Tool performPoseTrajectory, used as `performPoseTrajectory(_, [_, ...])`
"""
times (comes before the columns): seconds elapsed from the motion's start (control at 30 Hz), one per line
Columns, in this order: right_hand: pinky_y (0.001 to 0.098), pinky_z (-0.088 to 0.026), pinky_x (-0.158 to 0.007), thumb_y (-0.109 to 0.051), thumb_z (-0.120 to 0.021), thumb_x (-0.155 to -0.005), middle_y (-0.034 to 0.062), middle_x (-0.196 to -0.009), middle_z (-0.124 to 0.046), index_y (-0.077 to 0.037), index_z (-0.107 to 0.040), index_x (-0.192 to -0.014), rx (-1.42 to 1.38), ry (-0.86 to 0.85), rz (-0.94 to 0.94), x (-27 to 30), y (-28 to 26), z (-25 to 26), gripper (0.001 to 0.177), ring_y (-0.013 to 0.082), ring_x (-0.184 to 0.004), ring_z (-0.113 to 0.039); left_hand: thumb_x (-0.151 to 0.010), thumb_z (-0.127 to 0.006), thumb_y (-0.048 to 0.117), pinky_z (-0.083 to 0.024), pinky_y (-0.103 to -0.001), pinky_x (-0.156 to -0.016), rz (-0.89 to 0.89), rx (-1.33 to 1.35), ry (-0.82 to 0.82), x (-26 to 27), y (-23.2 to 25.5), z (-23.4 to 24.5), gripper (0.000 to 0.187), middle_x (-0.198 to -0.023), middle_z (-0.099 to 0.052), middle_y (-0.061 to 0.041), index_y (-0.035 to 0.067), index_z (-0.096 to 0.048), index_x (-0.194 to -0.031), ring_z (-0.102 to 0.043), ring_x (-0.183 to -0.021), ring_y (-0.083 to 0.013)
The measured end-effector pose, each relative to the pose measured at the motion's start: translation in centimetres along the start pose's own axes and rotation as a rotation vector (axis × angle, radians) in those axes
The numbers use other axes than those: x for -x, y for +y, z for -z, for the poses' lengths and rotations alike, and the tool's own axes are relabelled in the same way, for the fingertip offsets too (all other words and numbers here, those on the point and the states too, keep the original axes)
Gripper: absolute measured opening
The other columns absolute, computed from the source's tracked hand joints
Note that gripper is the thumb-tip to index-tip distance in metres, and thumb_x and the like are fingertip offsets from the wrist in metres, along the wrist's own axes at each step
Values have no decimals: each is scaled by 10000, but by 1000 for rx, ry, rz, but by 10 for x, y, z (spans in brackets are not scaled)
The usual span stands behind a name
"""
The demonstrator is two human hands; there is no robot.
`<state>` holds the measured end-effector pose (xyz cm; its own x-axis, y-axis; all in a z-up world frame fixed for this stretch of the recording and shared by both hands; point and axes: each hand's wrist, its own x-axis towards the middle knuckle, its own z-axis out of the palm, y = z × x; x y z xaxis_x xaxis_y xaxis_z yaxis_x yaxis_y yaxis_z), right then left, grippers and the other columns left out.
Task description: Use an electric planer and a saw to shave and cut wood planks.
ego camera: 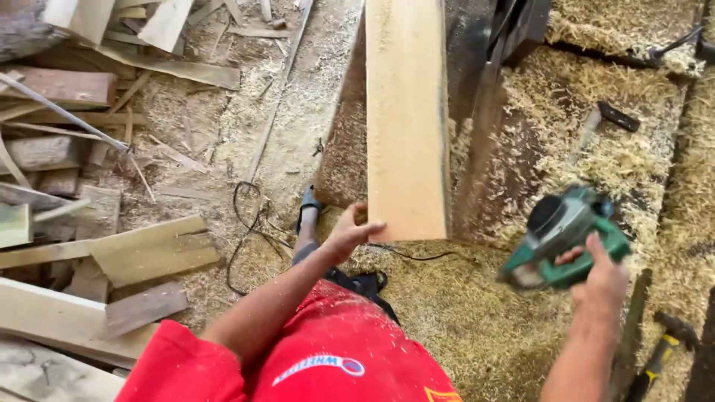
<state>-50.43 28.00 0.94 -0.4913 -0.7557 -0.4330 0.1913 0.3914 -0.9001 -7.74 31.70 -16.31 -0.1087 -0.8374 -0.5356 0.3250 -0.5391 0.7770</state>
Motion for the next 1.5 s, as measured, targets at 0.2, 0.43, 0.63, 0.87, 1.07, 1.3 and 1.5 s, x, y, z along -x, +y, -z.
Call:
performPoseTrajectory(0.2, [355, -540, -549, -653, -494, -1029, 64, -782, -618, -43, -628, -1222, -317, -101, -190, 129, 40, 8, 654, 193, -604, -599, -984, -425, 718, -474, -551, -1119, 115, 293, -88, -50, -18, 31, 860, -1430, -643, -196, -38, -539, -1378, -638, -1294, -345])
performPoseTrajectory(0.43, [356, -506, -620, -550, -566, -1025, 127, -852, -623, 31, -575, -1355, -83, -315, 62, 241, 60, -44, 669, 230, -677, -607, -810, -354, 908, -429, -500, -1157, 165, 304, -169, -88, 59, 31, 1137, -1472, -609, -174, 31, -504, -1517, -585, -1355, -316])
performPoseTrajectory(0.63, [264, -494, -575, -511, -647, -961, 66, -804, -656, 53, -633, -1237, 208, -450, -20, 258, 110, -92, 628, 130, -638, -599, -629, -347, 984, -504, -603, -1040, 406, 270, -87, -107, 67, 48, 1266, -1352, -664, -236, 24, -518, -1437, -655, -1245, -389])
performPoseTrajectory(0.87, [260, -497, -613, -490, -704, -951, 48, -830, -655, 12, -656, -1058, 202, -443, -91, 259, 110, -135, 516, 118, -685, -598, -625, -356, 1022, -524, -512, -1062, 324, 319, -243, -110, 53, 51, 1354, -1293, -696, -263, -53, -588, -1416, -684, -1197, -370])
performPoseTrajectory(1.07, [262, -493, -601, -500, -705, -946, 41, -822, -659, -1, -662, -1030, 227, -434, -55, 221, 94, -188, 508, 114, -674, -598, -648, -301, 1012, -494, -507, -1074, 390, 332, -229, -112, 48, 53, 1304, -1289, -706, -237, -3, -580, -1416, -685, -1199, -352])
performPoseTrajectory(1.3, [259, -518, -587, -470, -707, -949, 60, -805, -674, 18, -666, -1210, 213, -431, 6, 146, 65, -283, 555, 121, -649, -624, -746, -259, 952, -538, -530, -933, 479, 472, -311, -98, 75, 55, 1163, -1267, -697, -130, 82, -541, -1464, -679, -1121, -302])
performPoseTrajectory(1.5, [271, -528, -593, -446, -714, -954, 83, -806, -681, 44, -659, -1236, 211, -397, 1, 82, 36, -372, 567, 137, -651, -631, -817, -219, 924, -532, -504, -1030, 616, 528, -380, -106, 63, 64, 1137, -1343, -683, -170, 64, -549, -1483, -683, -1187, -312])
